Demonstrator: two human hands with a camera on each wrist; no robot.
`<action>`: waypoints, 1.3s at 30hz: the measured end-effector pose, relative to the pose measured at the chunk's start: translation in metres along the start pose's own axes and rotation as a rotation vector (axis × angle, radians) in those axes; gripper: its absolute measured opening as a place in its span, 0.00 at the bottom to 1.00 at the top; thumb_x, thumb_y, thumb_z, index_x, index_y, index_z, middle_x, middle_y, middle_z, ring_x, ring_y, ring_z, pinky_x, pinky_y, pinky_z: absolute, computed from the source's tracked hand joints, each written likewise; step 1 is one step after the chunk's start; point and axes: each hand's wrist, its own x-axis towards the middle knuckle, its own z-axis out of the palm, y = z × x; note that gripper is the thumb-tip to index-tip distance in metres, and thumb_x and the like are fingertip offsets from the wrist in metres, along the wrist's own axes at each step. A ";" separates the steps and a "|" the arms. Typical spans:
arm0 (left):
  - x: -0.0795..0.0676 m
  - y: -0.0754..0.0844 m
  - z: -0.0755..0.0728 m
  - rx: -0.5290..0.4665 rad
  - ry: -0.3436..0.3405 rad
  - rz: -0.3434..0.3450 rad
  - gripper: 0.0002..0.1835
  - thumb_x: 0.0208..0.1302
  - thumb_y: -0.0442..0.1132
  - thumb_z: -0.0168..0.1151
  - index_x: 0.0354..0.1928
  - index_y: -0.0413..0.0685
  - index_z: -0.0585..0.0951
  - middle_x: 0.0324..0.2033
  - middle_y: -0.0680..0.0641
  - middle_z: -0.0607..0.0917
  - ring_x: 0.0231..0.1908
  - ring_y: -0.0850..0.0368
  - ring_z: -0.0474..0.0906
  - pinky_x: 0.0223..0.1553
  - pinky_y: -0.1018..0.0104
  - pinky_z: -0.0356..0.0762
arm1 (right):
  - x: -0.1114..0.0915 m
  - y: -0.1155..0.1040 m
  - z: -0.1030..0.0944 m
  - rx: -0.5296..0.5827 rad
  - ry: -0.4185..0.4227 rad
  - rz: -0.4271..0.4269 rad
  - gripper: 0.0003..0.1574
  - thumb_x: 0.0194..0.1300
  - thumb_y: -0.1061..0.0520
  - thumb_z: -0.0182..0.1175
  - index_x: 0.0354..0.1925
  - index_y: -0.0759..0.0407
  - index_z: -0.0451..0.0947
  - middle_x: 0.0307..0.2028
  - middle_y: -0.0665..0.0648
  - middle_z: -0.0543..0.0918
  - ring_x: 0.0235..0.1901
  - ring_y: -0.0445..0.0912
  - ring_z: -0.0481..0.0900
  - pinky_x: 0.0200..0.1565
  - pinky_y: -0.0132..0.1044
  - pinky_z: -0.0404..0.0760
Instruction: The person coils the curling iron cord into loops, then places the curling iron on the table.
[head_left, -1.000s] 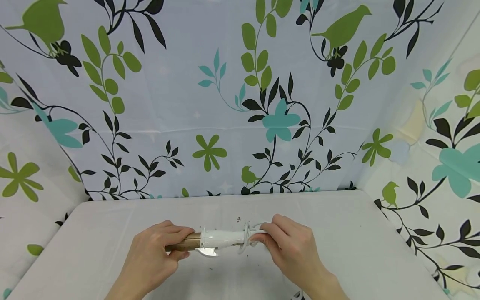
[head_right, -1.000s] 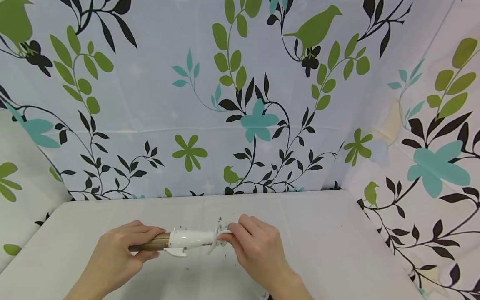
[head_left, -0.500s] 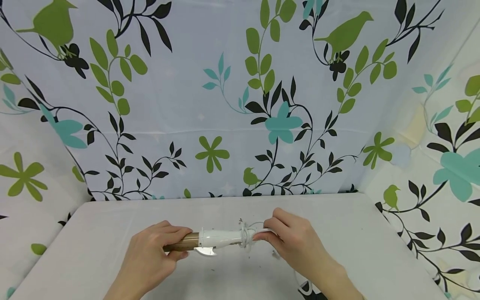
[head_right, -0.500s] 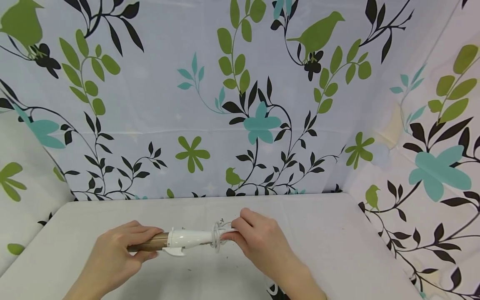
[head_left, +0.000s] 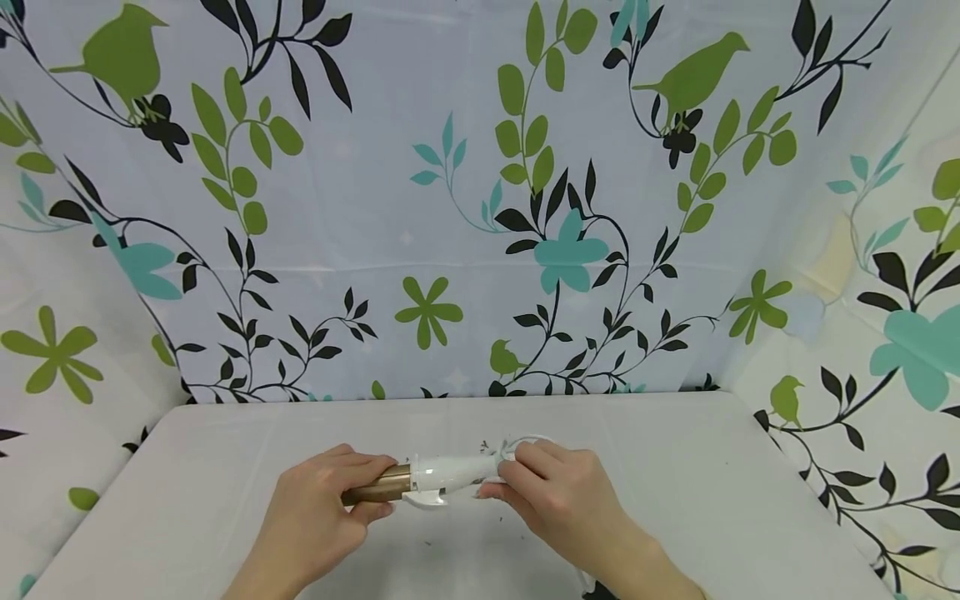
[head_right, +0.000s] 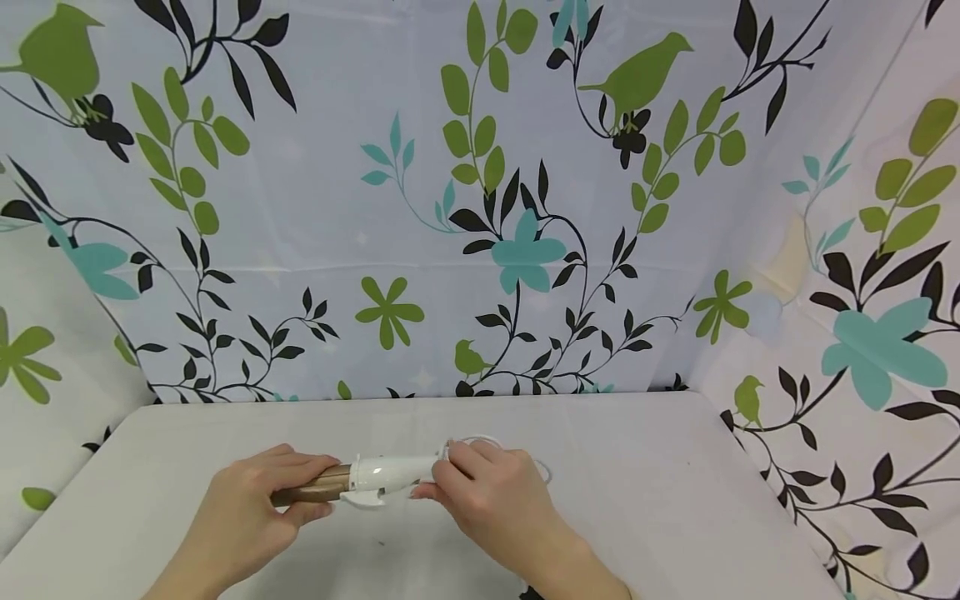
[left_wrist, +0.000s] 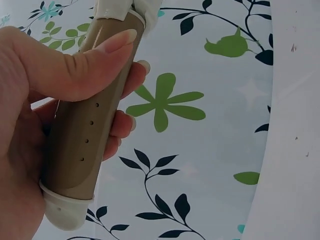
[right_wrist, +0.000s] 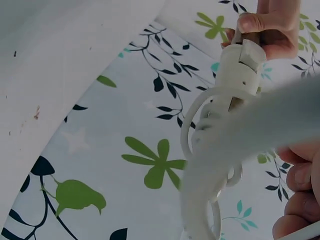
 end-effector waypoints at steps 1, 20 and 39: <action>0.000 0.001 0.001 -0.009 -0.005 0.005 0.28 0.23 0.31 0.85 0.35 0.61 0.90 0.30 0.68 0.86 0.27 0.77 0.71 0.27 0.76 0.71 | 0.000 0.000 0.001 -0.010 0.006 -0.004 0.23 0.72 0.42 0.57 0.26 0.53 0.79 0.21 0.46 0.72 0.18 0.36 0.68 0.22 0.17 0.67; 0.000 0.000 -0.004 -0.058 -0.019 0.010 0.32 0.21 0.26 0.84 0.36 0.65 0.90 0.29 0.71 0.82 0.27 0.77 0.72 0.27 0.75 0.72 | 0.000 0.038 -0.006 0.175 -0.065 0.210 0.16 0.48 0.44 0.77 0.24 0.51 0.82 0.19 0.43 0.70 0.20 0.33 0.65 0.25 0.18 0.63; -0.002 -0.004 -0.008 -0.062 -0.003 0.069 0.31 0.21 0.28 0.85 0.35 0.64 0.89 0.29 0.69 0.83 0.27 0.76 0.72 0.26 0.77 0.69 | -0.006 0.051 0.007 0.407 -0.130 0.206 0.11 0.65 0.64 0.64 0.46 0.58 0.85 0.30 0.47 0.73 0.30 0.37 0.68 0.34 0.22 0.69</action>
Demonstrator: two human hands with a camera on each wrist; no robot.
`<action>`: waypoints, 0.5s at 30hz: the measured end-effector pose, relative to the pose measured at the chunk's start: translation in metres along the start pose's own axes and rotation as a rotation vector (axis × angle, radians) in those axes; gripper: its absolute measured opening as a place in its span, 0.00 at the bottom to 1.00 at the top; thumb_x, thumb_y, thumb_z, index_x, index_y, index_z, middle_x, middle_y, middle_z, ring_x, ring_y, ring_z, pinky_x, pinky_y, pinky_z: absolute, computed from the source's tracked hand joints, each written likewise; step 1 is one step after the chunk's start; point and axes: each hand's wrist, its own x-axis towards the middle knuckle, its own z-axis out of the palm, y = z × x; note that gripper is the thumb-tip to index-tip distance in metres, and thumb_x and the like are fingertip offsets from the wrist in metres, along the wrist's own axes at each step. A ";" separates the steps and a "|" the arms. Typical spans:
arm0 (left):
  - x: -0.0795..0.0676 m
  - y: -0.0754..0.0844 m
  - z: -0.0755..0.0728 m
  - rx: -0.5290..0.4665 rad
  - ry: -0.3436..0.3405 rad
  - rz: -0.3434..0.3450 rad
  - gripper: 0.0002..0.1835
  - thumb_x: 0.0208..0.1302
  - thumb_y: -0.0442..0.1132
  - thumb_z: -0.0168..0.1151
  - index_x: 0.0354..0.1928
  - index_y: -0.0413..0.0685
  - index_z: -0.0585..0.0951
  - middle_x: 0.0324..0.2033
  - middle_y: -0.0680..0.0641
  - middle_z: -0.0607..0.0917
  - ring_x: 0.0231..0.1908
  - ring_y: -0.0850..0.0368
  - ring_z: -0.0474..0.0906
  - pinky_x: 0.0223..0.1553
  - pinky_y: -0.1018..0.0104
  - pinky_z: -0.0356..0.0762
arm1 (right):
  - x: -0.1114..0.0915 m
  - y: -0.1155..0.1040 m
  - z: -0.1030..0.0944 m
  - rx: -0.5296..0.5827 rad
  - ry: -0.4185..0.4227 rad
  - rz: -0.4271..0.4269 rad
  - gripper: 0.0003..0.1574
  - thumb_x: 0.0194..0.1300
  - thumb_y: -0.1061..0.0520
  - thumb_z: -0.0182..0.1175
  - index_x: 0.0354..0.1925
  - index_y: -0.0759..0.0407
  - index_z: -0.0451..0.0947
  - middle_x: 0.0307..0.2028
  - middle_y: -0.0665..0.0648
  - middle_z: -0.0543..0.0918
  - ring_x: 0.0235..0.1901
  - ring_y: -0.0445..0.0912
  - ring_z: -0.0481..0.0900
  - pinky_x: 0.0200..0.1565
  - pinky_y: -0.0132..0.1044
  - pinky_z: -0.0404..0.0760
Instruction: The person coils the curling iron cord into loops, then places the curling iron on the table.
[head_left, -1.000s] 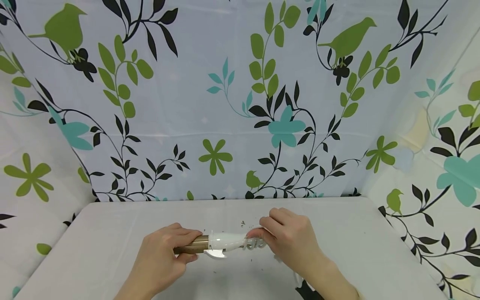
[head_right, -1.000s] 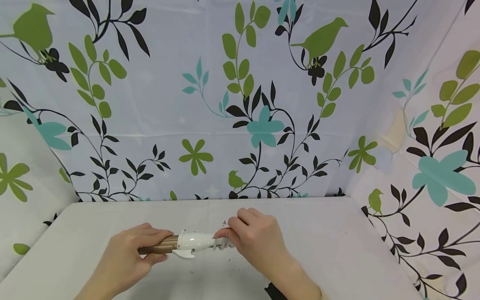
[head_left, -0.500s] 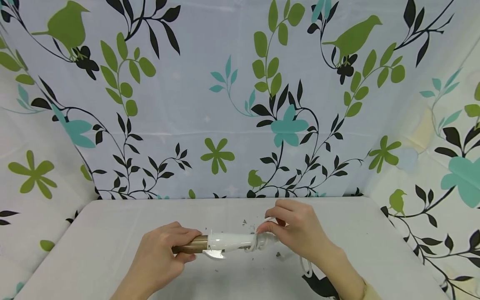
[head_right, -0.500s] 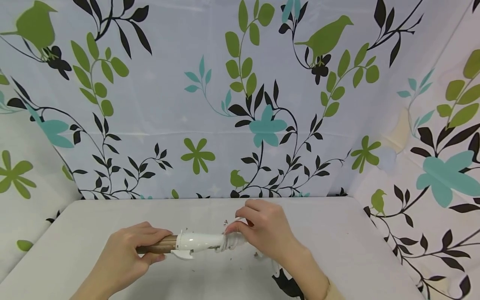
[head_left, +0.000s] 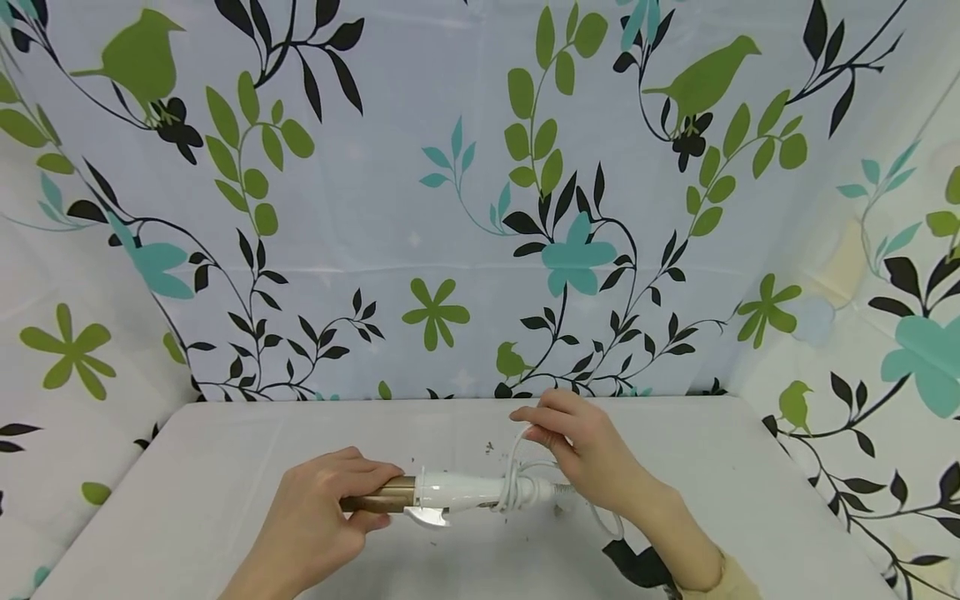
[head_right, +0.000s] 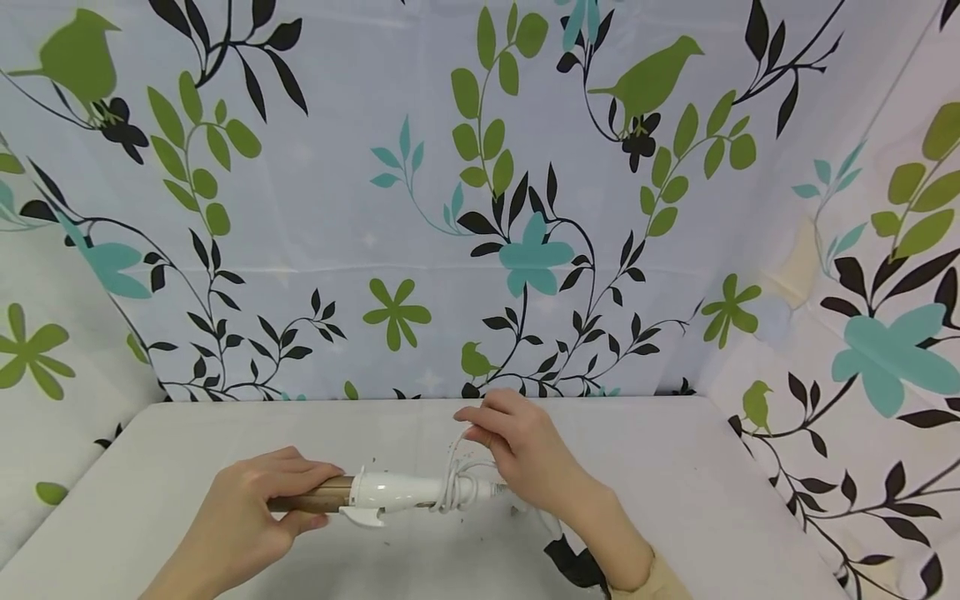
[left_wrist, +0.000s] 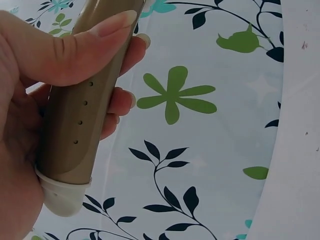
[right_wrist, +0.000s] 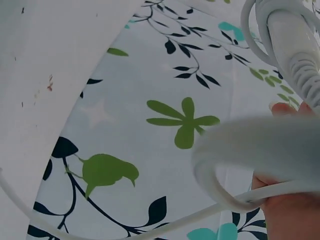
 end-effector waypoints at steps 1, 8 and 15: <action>0.000 0.000 0.000 -0.003 0.004 0.005 0.31 0.21 0.29 0.85 0.35 0.64 0.89 0.29 0.69 0.84 0.27 0.76 0.71 0.26 0.77 0.69 | 0.000 0.001 0.000 0.039 -0.012 0.025 0.13 0.64 0.66 0.64 0.47 0.57 0.85 0.31 0.47 0.74 0.30 0.37 0.68 0.33 0.23 0.69; 0.000 0.000 -0.001 -0.045 0.030 0.056 0.31 0.21 0.29 0.84 0.36 0.62 0.89 0.29 0.68 0.84 0.27 0.77 0.71 0.27 0.82 0.68 | -0.005 0.006 -0.001 0.256 -0.026 0.254 0.12 0.63 0.64 0.66 0.43 0.51 0.82 0.31 0.47 0.80 0.28 0.37 0.74 0.31 0.28 0.76; 0.000 -0.001 -0.002 -0.082 0.057 0.074 0.31 0.22 0.30 0.84 0.38 0.61 0.89 0.30 0.68 0.84 0.28 0.76 0.73 0.29 0.83 0.70 | -0.017 0.005 0.010 0.332 -0.024 0.441 0.02 0.71 0.60 0.59 0.41 0.52 0.76 0.29 0.49 0.80 0.26 0.41 0.78 0.30 0.33 0.79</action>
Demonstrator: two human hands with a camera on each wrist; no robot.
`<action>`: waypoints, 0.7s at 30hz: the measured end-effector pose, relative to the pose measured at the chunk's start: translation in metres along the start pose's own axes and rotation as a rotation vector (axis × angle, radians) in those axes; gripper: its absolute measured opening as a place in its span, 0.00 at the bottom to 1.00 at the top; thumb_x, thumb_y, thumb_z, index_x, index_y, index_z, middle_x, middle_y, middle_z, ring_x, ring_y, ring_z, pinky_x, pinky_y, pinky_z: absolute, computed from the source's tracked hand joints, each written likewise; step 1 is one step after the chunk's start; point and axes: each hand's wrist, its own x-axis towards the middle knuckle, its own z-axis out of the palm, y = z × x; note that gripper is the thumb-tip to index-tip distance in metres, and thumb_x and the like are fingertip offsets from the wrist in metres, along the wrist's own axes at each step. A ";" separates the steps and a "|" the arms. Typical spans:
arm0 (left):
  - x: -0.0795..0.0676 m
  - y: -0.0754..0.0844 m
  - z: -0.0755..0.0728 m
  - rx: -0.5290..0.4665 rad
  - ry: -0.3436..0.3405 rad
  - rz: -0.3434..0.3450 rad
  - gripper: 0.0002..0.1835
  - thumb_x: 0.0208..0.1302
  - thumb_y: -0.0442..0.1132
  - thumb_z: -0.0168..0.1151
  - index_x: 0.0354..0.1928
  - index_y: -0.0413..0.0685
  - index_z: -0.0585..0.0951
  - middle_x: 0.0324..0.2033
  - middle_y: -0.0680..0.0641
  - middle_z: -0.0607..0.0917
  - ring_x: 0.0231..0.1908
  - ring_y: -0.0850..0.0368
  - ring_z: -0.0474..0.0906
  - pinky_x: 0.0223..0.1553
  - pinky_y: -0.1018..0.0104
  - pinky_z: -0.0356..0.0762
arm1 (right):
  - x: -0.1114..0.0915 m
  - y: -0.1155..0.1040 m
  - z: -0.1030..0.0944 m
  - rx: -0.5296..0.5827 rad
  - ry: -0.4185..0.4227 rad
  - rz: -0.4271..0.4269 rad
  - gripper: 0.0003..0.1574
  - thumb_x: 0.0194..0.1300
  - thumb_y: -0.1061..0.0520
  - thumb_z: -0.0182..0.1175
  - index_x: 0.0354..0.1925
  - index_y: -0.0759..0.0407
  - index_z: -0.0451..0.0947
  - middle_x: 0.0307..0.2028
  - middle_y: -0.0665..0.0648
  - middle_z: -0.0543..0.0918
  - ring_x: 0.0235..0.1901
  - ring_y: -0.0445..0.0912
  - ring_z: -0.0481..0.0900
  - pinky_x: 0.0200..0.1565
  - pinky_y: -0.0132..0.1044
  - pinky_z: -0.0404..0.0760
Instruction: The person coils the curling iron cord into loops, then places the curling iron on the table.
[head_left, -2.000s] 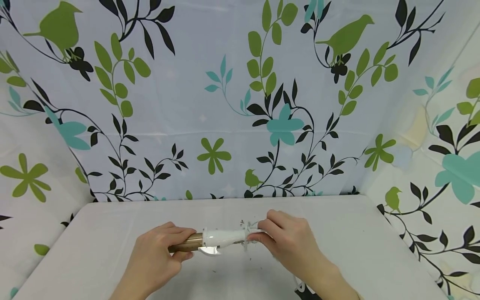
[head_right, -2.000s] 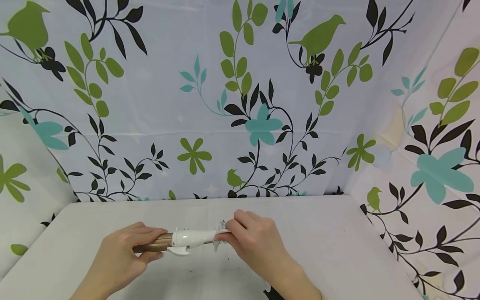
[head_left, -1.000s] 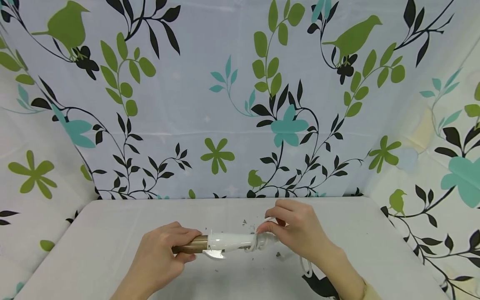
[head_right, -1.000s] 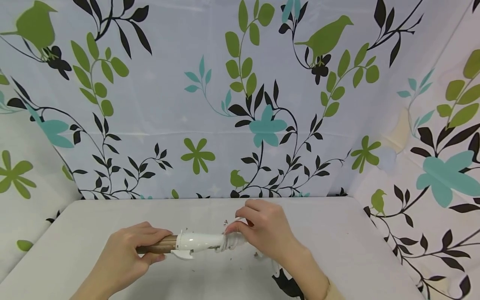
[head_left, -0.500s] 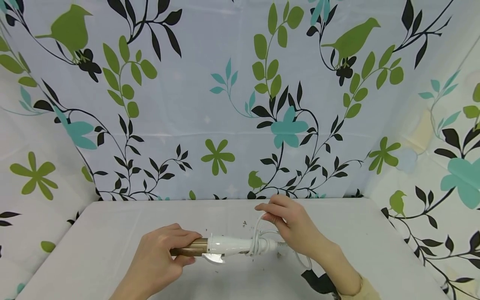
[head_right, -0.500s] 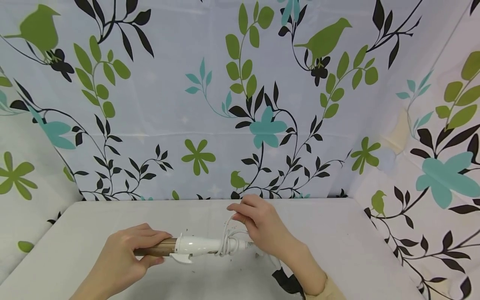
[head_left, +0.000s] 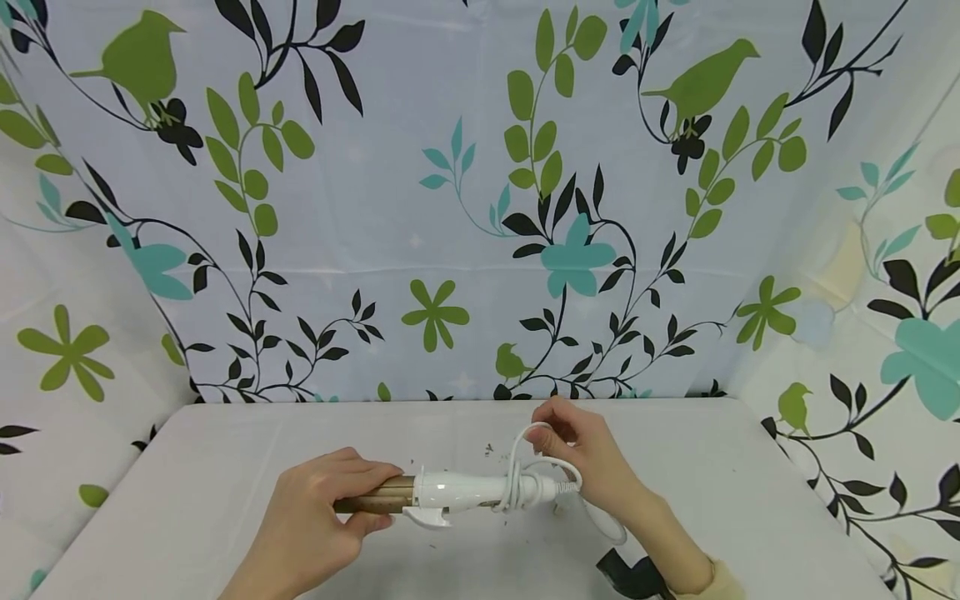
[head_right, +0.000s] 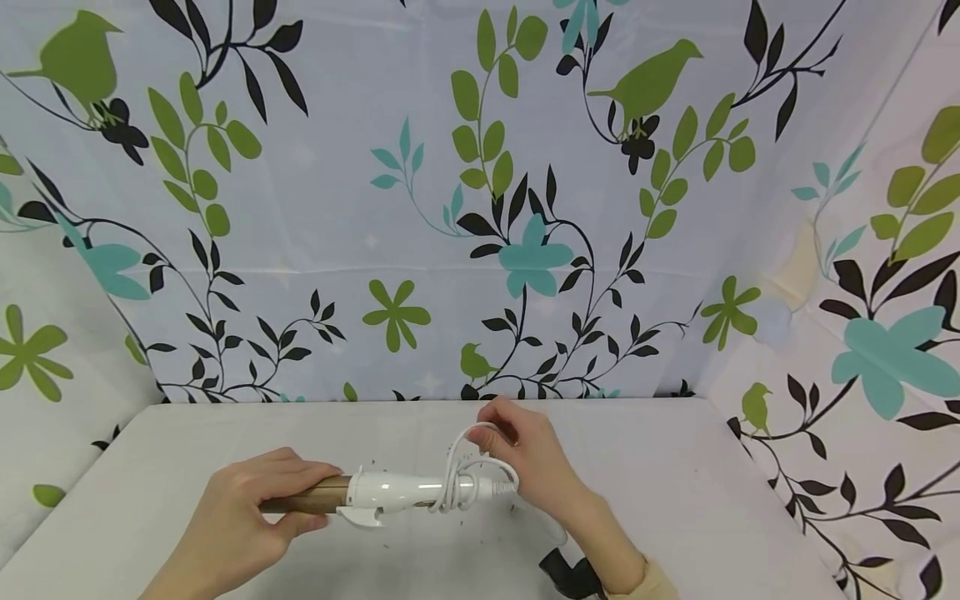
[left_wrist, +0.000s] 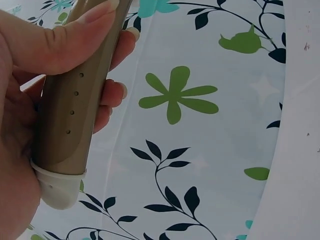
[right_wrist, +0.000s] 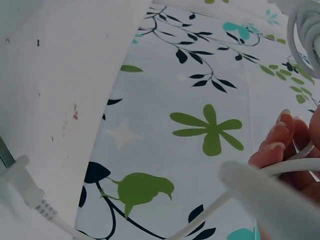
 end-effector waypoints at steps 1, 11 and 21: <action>0.000 0.000 0.000 -0.005 0.003 0.005 0.31 0.22 0.30 0.84 0.39 0.60 0.89 0.30 0.68 0.84 0.28 0.76 0.74 0.29 0.83 0.70 | -0.002 0.002 0.002 0.012 -0.002 -0.002 0.03 0.72 0.60 0.57 0.41 0.53 0.77 0.28 0.49 0.79 0.26 0.40 0.77 0.30 0.33 0.79; 0.000 0.000 0.002 -0.068 0.008 0.041 0.32 0.24 0.31 0.84 0.41 0.60 0.89 0.31 0.66 0.85 0.29 0.74 0.75 0.30 0.83 0.72 | -0.017 0.017 0.027 0.221 0.061 -0.012 0.16 0.78 0.65 0.45 0.50 0.59 0.80 0.28 0.54 0.78 0.27 0.37 0.74 0.25 0.32 0.78; 0.002 0.002 0.001 -0.088 0.034 0.016 0.32 0.25 0.31 0.84 0.41 0.60 0.89 0.30 0.67 0.85 0.29 0.73 0.76 0.31 0.81 0.72 | -0.017 0.016 0.035 0.125 0.108 0.056 0.18 0.77 0.64 0.45 0.33 0.56 0.79 0.42 0.57 0.86 0.38 0.37 0.80 0.32 0.33 0.79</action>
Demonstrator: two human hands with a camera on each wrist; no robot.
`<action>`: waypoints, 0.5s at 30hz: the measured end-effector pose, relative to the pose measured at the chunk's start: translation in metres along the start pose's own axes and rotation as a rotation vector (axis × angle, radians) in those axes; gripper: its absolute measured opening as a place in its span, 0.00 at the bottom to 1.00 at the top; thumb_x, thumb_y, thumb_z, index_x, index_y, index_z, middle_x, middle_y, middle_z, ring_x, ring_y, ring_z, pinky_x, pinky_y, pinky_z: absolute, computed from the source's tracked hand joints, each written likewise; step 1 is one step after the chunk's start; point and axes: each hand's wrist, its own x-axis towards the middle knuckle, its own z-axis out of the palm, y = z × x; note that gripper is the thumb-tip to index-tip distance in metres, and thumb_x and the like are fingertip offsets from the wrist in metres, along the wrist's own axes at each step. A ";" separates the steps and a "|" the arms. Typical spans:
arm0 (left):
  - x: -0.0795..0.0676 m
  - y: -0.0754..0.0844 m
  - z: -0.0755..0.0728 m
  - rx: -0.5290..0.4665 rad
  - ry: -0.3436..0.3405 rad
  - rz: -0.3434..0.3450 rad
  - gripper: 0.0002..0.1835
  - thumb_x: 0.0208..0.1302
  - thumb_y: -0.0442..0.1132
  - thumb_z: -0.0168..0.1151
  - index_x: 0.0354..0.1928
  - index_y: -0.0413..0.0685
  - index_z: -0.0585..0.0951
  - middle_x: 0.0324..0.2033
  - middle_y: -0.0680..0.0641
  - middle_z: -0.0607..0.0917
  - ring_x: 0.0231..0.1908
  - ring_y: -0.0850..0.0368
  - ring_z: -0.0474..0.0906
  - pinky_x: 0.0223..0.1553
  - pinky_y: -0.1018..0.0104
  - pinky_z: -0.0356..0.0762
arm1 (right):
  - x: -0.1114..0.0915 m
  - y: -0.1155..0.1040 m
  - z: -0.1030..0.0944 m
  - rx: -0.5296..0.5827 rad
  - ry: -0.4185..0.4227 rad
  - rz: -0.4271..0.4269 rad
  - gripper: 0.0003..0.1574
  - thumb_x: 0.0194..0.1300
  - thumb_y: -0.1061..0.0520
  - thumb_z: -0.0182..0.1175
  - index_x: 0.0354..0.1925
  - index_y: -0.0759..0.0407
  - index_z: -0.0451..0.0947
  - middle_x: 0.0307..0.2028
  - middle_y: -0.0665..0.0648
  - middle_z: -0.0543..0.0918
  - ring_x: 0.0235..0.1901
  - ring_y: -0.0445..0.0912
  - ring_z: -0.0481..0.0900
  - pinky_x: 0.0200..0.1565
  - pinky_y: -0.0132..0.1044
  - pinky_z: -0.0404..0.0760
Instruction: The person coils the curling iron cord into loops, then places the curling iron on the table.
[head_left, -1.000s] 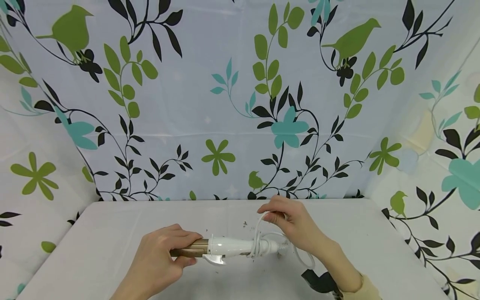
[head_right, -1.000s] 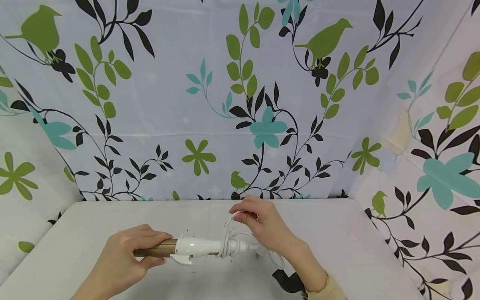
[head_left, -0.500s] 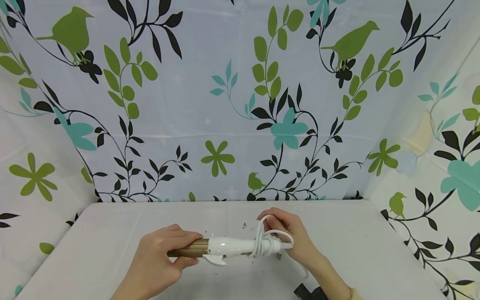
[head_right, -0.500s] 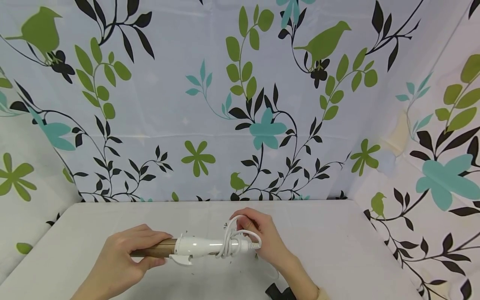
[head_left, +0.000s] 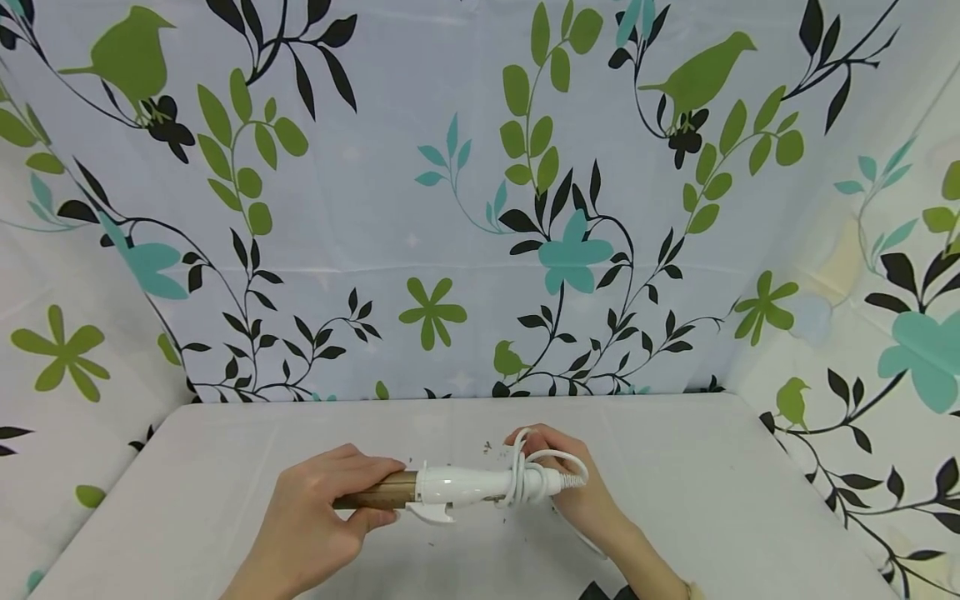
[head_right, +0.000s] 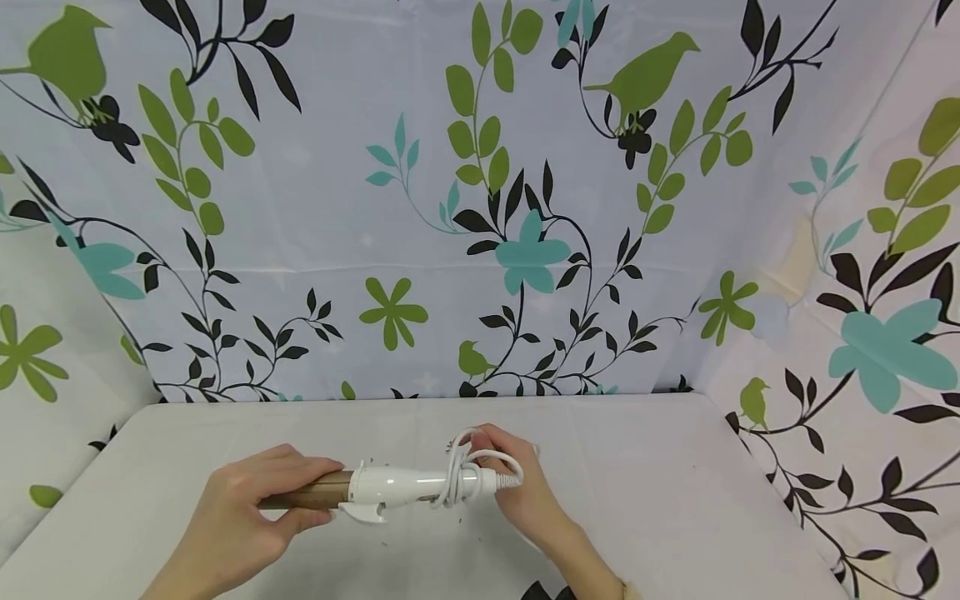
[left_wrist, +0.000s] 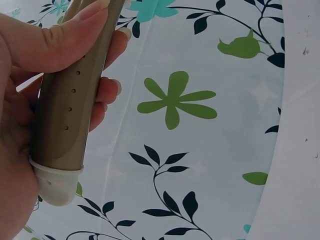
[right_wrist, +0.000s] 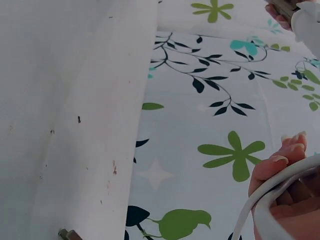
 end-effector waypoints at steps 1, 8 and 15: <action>0.000 0.000 0.000 -0.002 0.003 -0.003 0.32 0.25 0.30 0.84 0.41 0.60 0.89 0.30 0.66 0.85 0.29 0.73 0.76 0.31 0.81 0.72 | 0.000 -0.001 0.000 0.008 -0.001 0.000 0.18 0.77 0.64 0.45 0.31 0.56 0.77 0.43 0.59 0.86 0.40 0.38 0.80 0.33 0.33 0.79; 0.000 -0.002 0.000 -0.029 0.035 0.020 0.32 0.25 0.29 0.84 0.41 0.58 0.89 0.29 0.65 0.85 0.29 0.72 0.76 0.30 0.81 0.72 | -0.001 -0.008 -0.001 0.020 -0.042 0.085 0.16 0.75 0.65 0.46 0.35 0.53 0.79 0.53 0.55 0.84 0.43 0.40 0.77 0.38 0.30 0.76; 0.000 -0.002 0.001 -0.012 0.042 0.025 0.32 0.24 0.29 0.84 0.41 0.58 0.89 0.29 0.65 0.85 0.28 0.72 0.76 0.29 0.81 0.71 | -0.006 -0.006 0.006 0.048 -0.209 0.167 0.17 0.79 0.53 0.47 0.47 0.52 0.83 0.54 0.54 0.81 0.37 0.33 0.75 0.38 0.25 0.74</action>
